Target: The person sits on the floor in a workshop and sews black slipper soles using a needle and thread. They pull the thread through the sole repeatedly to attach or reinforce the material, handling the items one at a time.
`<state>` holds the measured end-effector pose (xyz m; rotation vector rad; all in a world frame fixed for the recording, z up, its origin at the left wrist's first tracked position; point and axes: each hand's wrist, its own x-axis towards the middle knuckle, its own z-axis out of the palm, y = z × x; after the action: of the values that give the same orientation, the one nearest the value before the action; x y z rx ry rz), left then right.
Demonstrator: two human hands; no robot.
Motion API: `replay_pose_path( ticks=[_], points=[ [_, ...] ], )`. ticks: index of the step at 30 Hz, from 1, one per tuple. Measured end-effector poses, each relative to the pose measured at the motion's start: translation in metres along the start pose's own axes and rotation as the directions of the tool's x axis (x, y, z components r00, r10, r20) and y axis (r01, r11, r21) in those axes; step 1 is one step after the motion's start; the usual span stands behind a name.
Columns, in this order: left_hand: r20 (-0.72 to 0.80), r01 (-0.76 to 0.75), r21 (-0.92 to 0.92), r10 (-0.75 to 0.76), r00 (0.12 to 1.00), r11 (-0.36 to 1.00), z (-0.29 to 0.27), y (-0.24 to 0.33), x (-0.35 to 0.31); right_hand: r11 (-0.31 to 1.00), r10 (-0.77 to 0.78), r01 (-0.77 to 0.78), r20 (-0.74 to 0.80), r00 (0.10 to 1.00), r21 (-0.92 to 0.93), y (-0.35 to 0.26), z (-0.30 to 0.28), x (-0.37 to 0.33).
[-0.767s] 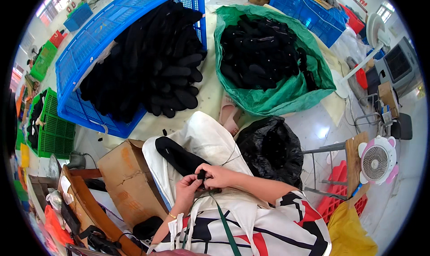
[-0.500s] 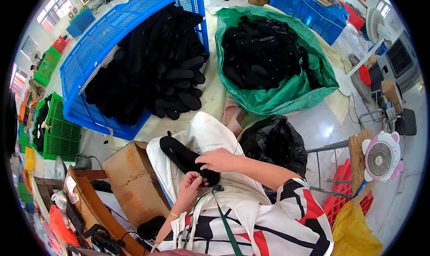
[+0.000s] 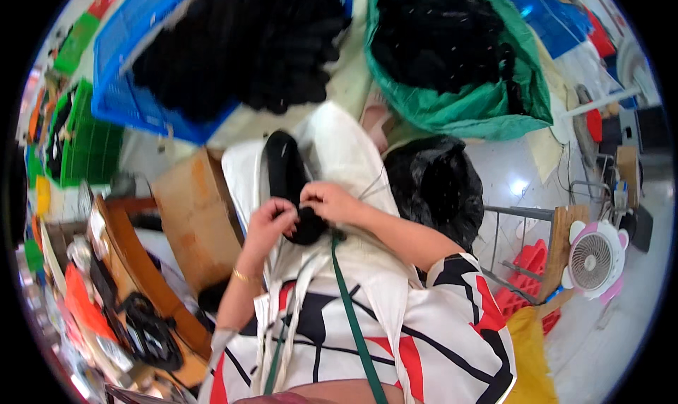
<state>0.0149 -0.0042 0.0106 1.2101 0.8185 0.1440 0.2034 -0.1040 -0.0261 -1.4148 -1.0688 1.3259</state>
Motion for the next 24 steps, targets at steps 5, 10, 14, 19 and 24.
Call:
replay_pose_path(
  ticks=[5,10,14,19,24],
  points=[
    [0.022,0.065,-0.067,-0.063,0.998,0.996,-0.006,-0.005,-0.001,0.966,0.185,-0.177,-0.024,0.982,0.187,-0.014,0.004,0.000],
    [0.027,0.030,-0.100,-0.027,0.999,0.995,-0.006,-0.011,0.001,0.967,-0.146,0.152,0.045,0.988,-0.204,-0.027,-0.001,0.006],
    [0.026,0.028,-0.058,-0.027,0.999,0.998,-0.006,-0.011,0.001,0.828,-0.329,0.327,0.077,0.941,-0.455,-0.030,0.003,0.005],
    [-0.005,0.017,0.125,-0.017,1.000,0.992,-0.002,-0.016,0.001,0.612,-0.622,0.527,0.053,0.781,-0.589,-0.046,0.016,0.003],
    [0.003,0.025,0.138,-0.025,1.000,0.990,0.001,-0.013,-0.001,0.964,-0.251,0.266,-0.275,0.928,0.019,-0.068,0.005,0.016]
  ],
)
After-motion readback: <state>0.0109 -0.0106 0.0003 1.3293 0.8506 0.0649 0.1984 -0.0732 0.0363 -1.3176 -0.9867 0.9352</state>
